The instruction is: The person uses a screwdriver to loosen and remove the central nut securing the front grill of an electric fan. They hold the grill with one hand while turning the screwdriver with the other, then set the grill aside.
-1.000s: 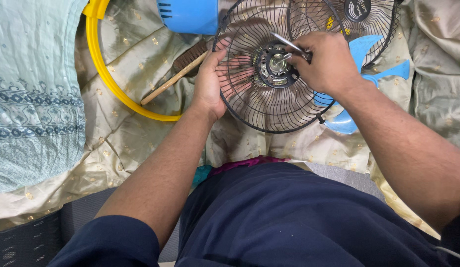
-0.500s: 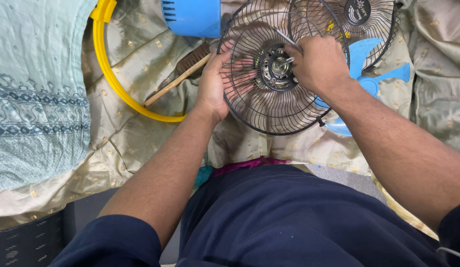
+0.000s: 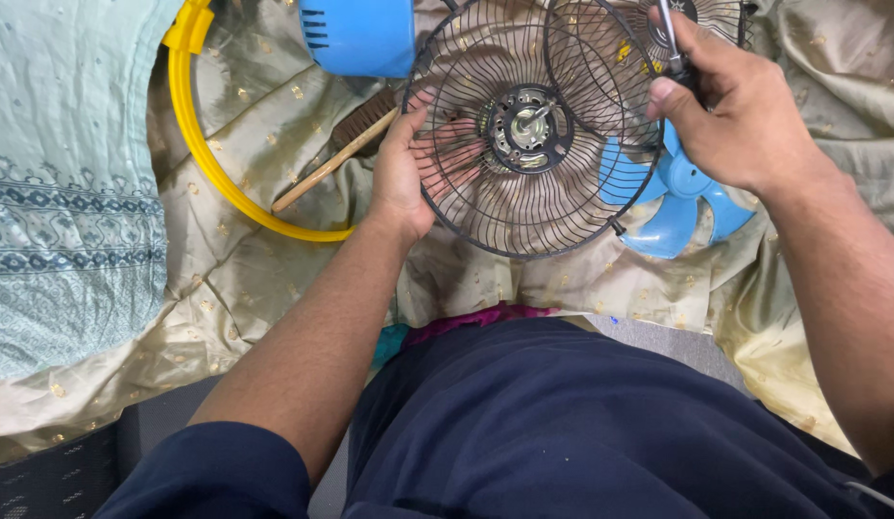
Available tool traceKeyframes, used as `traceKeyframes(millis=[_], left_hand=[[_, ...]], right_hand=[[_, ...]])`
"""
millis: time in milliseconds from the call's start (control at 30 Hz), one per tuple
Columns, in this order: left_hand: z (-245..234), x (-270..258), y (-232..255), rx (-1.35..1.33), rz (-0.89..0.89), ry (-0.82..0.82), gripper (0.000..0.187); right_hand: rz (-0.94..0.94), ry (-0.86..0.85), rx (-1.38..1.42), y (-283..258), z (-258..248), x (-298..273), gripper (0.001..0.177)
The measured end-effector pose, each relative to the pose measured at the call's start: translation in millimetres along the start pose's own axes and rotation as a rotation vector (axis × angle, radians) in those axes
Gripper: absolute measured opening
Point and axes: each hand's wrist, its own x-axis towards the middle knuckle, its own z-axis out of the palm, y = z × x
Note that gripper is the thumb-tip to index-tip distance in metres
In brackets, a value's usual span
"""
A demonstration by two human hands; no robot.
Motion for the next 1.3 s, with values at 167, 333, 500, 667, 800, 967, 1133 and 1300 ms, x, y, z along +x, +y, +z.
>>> traceKeyframes(millis=[167,333,500,667,800,967,1133,1300], left_hand=[[-2.4,1.7,-2.7,0.031,0.017,-0.039,0.060],[-4.5,5.2,1.0,0.022,0.000,-0.081,0.060],[-6.4,6.9,3.5,-0.009,0.016,-0.110,0.050],[-7.5,7.6,1.9,-0.015,0.019,-0.142,0.051],[-8.3,7.1,0.8,0.005,0.040,-0.134,0.054],[-9.2,6.4,0.2,0.011,0.004,-0.139,0.062],[-8.0,7.3,1.7,0.004,-0.016,-0.143,0.063],[-7.2,8.0,3.1,0.032,-0.024,-0.105,0.065]], right_hand=[[0.190,-0.114,-0.472,-5.1,-9.9,-13.8,0.082],[0.123,-0.089,-0.503,-8.8,-12.9,-19.7,0.058],[0.076,-0.001,-0.480,-26.6,-23.3,-39.4,0.035],[0.141,0.067,-0.161,-28.2,-32.3,-45.4,0.033],[-0.055,0.133,0.070,-21.5,-31.7,-50.4,0.027],[-0.041,0.308,0.205,-10.7,-16.5,-52.3,0.026],[-0.150,0.293,0.114,-6.3,-9.9,-48.4,0.022],[-0.296,0.245,0.025,-5.0,-9.4,-45.5,0.020]])
